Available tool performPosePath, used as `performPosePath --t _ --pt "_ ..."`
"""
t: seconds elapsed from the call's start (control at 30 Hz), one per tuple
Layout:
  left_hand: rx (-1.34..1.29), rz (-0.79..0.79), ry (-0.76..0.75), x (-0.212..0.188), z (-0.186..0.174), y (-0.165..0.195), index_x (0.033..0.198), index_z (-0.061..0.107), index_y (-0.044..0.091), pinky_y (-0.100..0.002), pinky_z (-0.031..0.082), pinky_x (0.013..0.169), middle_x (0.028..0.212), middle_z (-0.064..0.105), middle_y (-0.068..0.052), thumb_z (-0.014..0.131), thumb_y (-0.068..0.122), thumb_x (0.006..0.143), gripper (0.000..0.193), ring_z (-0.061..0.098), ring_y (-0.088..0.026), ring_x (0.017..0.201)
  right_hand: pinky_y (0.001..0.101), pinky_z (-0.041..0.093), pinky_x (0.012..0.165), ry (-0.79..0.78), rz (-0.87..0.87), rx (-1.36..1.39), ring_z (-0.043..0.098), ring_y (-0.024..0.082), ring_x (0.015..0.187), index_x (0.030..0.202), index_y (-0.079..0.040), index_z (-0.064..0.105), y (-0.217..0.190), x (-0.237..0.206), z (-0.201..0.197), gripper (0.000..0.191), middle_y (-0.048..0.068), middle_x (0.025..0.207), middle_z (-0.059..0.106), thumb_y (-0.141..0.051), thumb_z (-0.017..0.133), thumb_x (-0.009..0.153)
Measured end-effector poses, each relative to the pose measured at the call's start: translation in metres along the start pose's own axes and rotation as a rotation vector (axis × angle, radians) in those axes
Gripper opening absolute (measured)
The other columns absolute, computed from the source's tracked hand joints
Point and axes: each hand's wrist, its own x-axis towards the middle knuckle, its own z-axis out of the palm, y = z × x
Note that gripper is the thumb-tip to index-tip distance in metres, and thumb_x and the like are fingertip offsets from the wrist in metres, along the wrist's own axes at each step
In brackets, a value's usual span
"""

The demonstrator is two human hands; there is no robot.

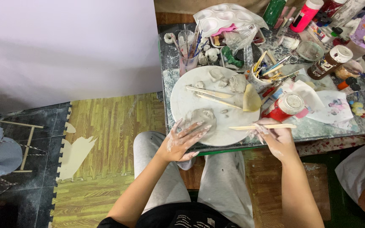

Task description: The person shapes a lump of clay on a pottery wheel using a wooden modeling tool and their hands. They smooth and refine the surface of the clay piece, occasionally rotating the wheel to access different sides.

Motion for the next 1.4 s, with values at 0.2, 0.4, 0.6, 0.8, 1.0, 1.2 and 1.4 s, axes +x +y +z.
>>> performPosePath --t 0.2,0.4,0.6,0.8,1.0,1.2,1.4 --pt "-0.188 -0.086 -0.061 -0.002 0.002 0.0 0.15 0.049 0.011 -0.061 0.005 0.13 0.158 0.055 -0.005 0.052 0.05 0.099 0.065 0.04 -0.024 0.154 0.0274 0.048 0.065 0.119 -0.076 0.135 0.059 0.014 0.077 0.116 0.004 0.064 0.001 -0.01 0.011 0.017 0.012 0.096 0.068 -0.006 0.062 0.102" --pt "-0.047 -0.105 0.11 0.007 -0.001 -0.005 0.147 0.052 0.006 -0.062 0.005 0.13 0.159 0.049 -0.008 0.053 0.055 0.097 0.071 0.038 -0.032 0.153 0.0301 0.048 0.061 0.146 -0.043 0.161 0.059 0.018 0.073 0.114 0.004 0.064 0.002 -0.019 0.021 0.019 0.014 0.092 0.068 -0.01 0.06 0.103" --pt "-0.106 -0.224 0.1 0.012 0.0 0.003 0.148 0.05 0.001 -0.063 0.009 0.128 0.154 0.053 -0.013 0.05 0.058 0.097 0.077 0.043 -0.032 0.15 0.0308 0.045 0.061 0.149 -0.042 0.377 0.06 0.019 0.074 0.114 0.003 0.062 0.006 -0.029 0.016 0.018 0.013 0.089 0.066 -0.013 0.06 0.106" --pt "-0.082 -0.264 0.134 0.009 0.006 0.006 0.153 0.045 0.004 -0.063 0.01 0.13 0.153 0.056 -0.013 0.046 0.056 0.101 0.074 0.045 -0.033 0.15 0.0323 0.045 0.061 0.22 -0.002 0.39 0.059 0.019 0.075 0.115 0.002 0.061 0.005 -0.031 0.016 0.02 0.013 0.09 0.065 -0.016 0.06 0.107" --pt "-0.171 -0.379 0.127 0.007 0.014 0.018 0.154 0.041 0.0 -0.063 0.006 0.128 0.153 0.054 -0.017 0.049 0.053 0.097 0.078 0.04 -0.035 0.15 0.0302 0.046 0.063 0.214 -0.16 0.585 0.061 0.018 0.079 0.117 -0.004 0.055 -0.002 -0.036 0.023 0.018 0.013 0.093 0.064 -0.021 0.056 0.112" --pt "-0.241 -0.433 0.199 0.01 0.017 0.039 0.157 0.033 -0.005 -0.063 0.004 0.13 0.157 0.052 -0.013 0.051 0.043 0.103 0.074 0.038 -0.034 0.155 0.0232 0.041 0.05 0.379 0.004 0.577 0.057 0.014 0.07 0.116 -0.002 0.058 -0.001 -0.055 0.045 0.022 0.013 0.103 0.066 -0.022 0.055 0.107" --pt "-0.127 -0.497 0.095 0.013 0.021 0.053 0.153 0.041 0.002 -0.062 0.011 0.13 0.157 0.052 -0.009 0.06 0.037 0.098 0.068 0.039 -0.032 0.154 0.0226 0.041 0.052 0.319 0.001 0.574 0.054 0.012 0.067 0.13 0.001 0.057 0.001 -0.07 0.057 0.028 0.015 0.095 0.066 -0.018 0.056 0.11"
